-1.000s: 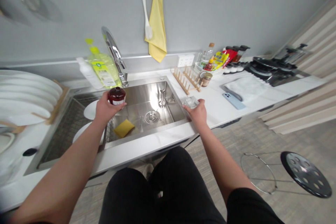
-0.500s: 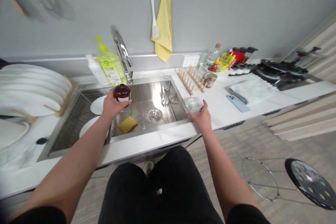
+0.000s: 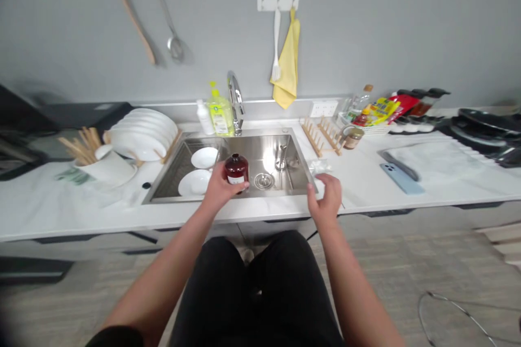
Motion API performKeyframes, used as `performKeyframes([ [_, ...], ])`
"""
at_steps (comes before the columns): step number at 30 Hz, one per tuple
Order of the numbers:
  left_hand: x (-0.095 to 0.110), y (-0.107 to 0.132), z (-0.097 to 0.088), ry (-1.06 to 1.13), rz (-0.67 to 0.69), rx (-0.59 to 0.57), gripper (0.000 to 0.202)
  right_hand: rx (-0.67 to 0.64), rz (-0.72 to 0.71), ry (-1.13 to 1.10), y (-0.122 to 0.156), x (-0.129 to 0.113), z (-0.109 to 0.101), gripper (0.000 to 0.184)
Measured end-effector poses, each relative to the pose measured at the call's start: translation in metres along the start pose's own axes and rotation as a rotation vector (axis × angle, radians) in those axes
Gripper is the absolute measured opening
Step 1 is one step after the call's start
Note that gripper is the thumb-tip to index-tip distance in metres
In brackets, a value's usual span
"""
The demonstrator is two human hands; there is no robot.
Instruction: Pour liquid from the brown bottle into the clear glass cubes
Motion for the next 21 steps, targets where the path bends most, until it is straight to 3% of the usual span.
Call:
performKeyframes([
  [2, 0.013, 0.033, 0.003, -0.029, 0.003, -0.017, 0.075, -0.263, -0.030, -0.216, 0.001, -0.058, 0.017, 0.038],
  [4, 0.024, 0.061, 0.007, -0.028, 0.008, -0.070, 0.076, -0.491, 0.048, -0.462, 0.005, -0.111, 0.036, 0.065],
  [6, 0.033, 0.085, 0.009, 0.003, 0.021, -0.077, 0.078, -0.611, 0.156, -0.670, 0.013, -0.152, 0.052, 0.090],
  [8, 0.039, 0.104, 0.006, 0.032, 0.029, -0.028, 0.077, -0.641, 0.265, -0.744, 0.023, -0.175, 0.061, 0.101],
  [11, 0.047, 0.127, -0.009, 0.018, 0.030, -0.012, 0.078, -0.605, 0.350, -0.743, 0.040, -0.187, 0.065, 0.100],
  [14, 0.048, 0.145, -0.034, 0.053, 0.050, -0.231, 0.094, -0.606, 0.395, -0.801, 0.055, -0.190, 0.061, 0.096],
  [16, 0.039, 0.154, -0.057, 0.116, 0.036, -0.398, 0.100, -0.602, 0.410, -0.817, 0.062, -0.190, 0.056, 0.094],
  [17, 0.030, 0.157, -0.071, 0.130, 0.003, -0.423, 0.097, -0.594, 0.411, -0.808, 0.064, -0.189, 0.053, 0.094],
  [19, 0.005, 0.158, -0.101, 0.091, -0.092, -0.356, 0.078, -0.574, 0.403, -0.769, 0.066, -0.184, 0.045, 0.093],
  [21, -0.024, 0.157, -0.132, 0.010, -0.199, -0.204, 0.058, -0.557, 0.394, -0.731, 0.065, -0.175, 0.037, 0.091],
])
Point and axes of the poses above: each hand's wrist, its own y-axis away from the middle knuckle, its own z-axis out of the palm, x = y × z, the point moved 3 cm from there along -y, towards the middle knuckle, and after that the axes turned 3 degrees about -z, right-handed, at the moved point
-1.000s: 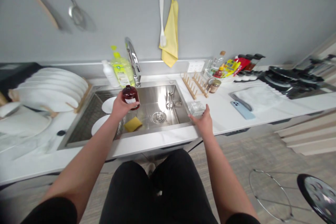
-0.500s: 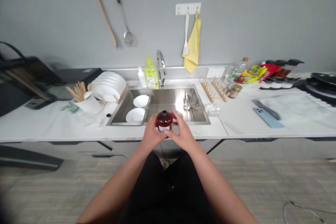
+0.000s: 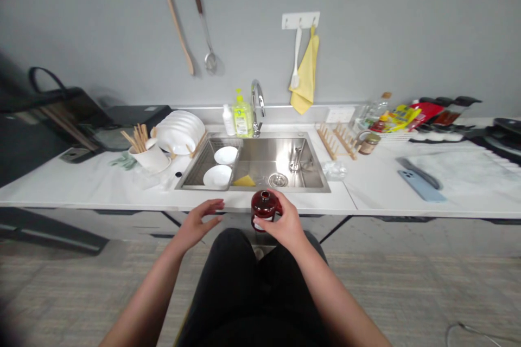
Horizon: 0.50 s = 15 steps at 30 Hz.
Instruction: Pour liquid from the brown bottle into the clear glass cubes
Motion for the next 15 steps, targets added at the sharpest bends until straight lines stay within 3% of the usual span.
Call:
performKeyframes([
  [5, -0.059, 0.000, -0.087, -0.137, -0.265, 0.395, 0.053, 0.084, 0.015, 0.038, 0.001, 0.016, -0.043, 0.090],
  [9, -0.079, 0.001, -0.150, -0.340, -0.408, 0.662, 0.050, 0.176, 0.022, 0.104, 0.001, 0.032, -0.084, 0.094],
  [12, -0.082, -0.008, -0.178, -0.447, -0.417, 0.715, 0.045, 0.215, 0.018, 0.156, 0.001, 0.039, -0.110, 0.096],
  [15, -0.082, -0.022, -0.192, -0.569, -0.406, 0.714, 0.041, 0.250, 0.013, 0.188, 0.002, 0.044, -0.128, 0.099],
])
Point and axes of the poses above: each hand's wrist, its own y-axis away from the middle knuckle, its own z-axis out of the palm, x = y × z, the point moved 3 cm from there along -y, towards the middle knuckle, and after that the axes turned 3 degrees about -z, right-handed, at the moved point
